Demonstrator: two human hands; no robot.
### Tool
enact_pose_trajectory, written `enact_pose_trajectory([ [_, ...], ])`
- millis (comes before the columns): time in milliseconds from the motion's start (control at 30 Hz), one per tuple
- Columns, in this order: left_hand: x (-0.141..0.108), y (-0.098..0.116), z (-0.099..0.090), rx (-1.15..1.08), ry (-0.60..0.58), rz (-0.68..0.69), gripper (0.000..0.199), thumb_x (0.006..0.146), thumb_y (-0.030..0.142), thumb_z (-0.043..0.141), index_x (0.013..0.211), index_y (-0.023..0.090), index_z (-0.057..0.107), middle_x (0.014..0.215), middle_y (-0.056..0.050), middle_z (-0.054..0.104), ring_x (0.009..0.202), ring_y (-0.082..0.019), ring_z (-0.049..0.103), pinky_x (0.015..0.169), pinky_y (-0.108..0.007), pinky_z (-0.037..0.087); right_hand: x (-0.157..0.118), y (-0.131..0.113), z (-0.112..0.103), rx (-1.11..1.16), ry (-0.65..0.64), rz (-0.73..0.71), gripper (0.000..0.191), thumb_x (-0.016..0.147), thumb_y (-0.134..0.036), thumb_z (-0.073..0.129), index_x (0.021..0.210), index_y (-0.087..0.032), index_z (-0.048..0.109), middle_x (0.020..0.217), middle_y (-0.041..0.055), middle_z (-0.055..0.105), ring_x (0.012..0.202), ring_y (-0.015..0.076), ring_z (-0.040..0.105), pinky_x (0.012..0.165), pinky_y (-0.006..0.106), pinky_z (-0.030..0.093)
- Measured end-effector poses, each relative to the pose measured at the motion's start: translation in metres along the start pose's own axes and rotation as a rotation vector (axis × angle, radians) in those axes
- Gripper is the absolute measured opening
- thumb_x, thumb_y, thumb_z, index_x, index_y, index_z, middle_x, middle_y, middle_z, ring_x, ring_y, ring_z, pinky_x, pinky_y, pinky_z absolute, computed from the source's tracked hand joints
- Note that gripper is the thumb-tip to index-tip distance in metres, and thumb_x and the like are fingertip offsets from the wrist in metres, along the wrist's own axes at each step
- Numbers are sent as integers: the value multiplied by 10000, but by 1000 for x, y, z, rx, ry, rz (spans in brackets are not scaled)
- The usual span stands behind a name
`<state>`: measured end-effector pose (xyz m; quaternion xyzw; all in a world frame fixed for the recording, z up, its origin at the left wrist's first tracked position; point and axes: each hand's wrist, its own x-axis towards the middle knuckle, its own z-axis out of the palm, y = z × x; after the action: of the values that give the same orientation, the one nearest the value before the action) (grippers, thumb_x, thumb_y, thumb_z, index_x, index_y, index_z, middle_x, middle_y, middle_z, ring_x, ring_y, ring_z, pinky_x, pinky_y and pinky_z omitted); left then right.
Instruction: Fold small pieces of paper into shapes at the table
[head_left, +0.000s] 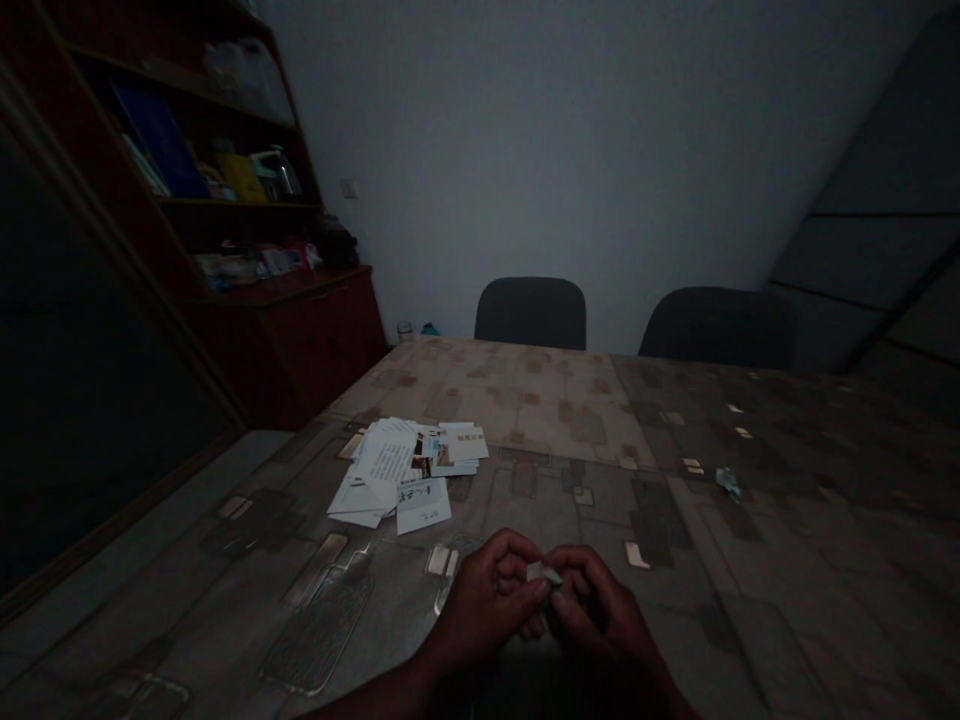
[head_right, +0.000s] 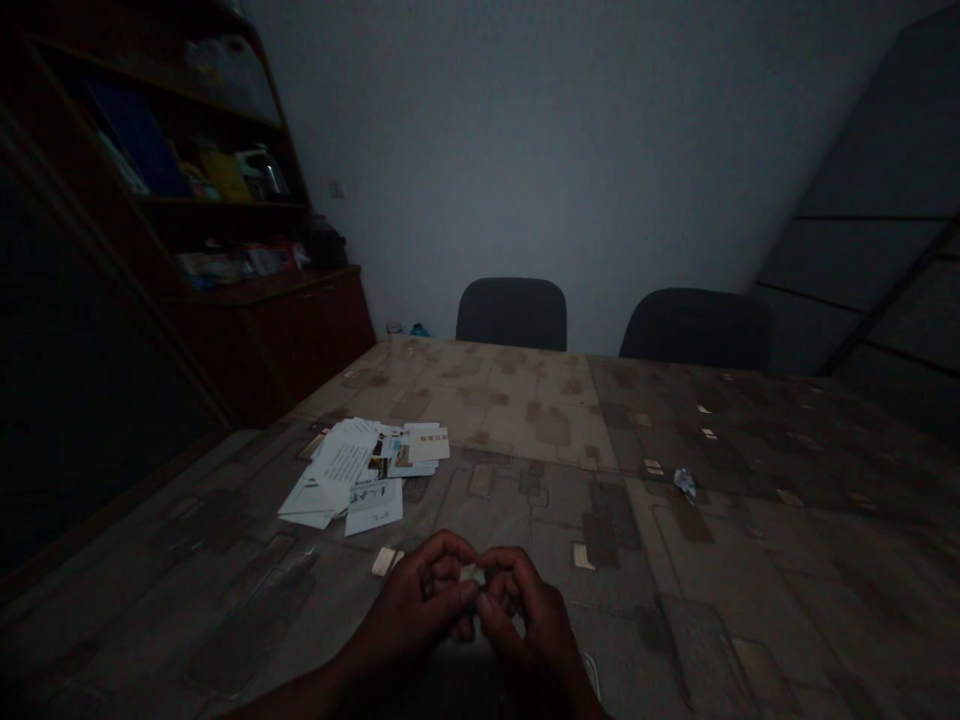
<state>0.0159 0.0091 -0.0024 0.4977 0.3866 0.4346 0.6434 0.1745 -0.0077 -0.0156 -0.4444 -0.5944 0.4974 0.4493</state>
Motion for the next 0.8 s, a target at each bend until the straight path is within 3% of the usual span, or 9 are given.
enact_pose_trajectory([
  [133,0,-3,0,-16,34,15,372,751,384,743,974,191,516,617,86,493,449,-82,533,450,-182,429,-1,-1,0,-17,13,-20,284,869,-413,540,1031,-184,585,643,-45,522,583,135,476,537,237,319],
  [300,-4,-4,5,101,78,46,242,785,342,698,875,178,544,584,94,435,446,-77,512,446,-177,425,-2,-2,-2,-185,84,-74,251,849,-375,554,1005,-195,632,672,-31,580,610,149,547,566,234,382],
  [433,-5,1,8,82,83,-3,212,759,308,695,853,177,557,603,79,450,506,-105,537,492,-210,461,-2,-5,-5,-331,77,-147,213,878,-344,524,959,-200,659,682,-14,651,597,152,606,559,221,434],
  [533,-6,4,7,136,91,34,151,758,251,681,859,165,608,612,59,480,568,-117,548,538,-207,439,-4,-10,-4,-395,67,-192,217,897,-312,498,975,-204,669,758,7,698,655,158,643,614,225,472],
  [633,-6,6,5,199,112,56,136,747,243,678,837,149,636,619,36,526,599,-124,549,559,-208,409,-5,-15,-2,-428,124,-244,217,900,-289,478,958,-210,672,728,-3,684,617,150,632,604,227,469],
  [800,-7,5,9,229,173,-17,133,734,259,673,789,152,614,641,-3,614,628,-161,612,594,-240,444,-4,-14,-1,-521,229,-314,149,888,-263,496,890,-220,639,684,-21,647,563,143,612,561,231,454],
])
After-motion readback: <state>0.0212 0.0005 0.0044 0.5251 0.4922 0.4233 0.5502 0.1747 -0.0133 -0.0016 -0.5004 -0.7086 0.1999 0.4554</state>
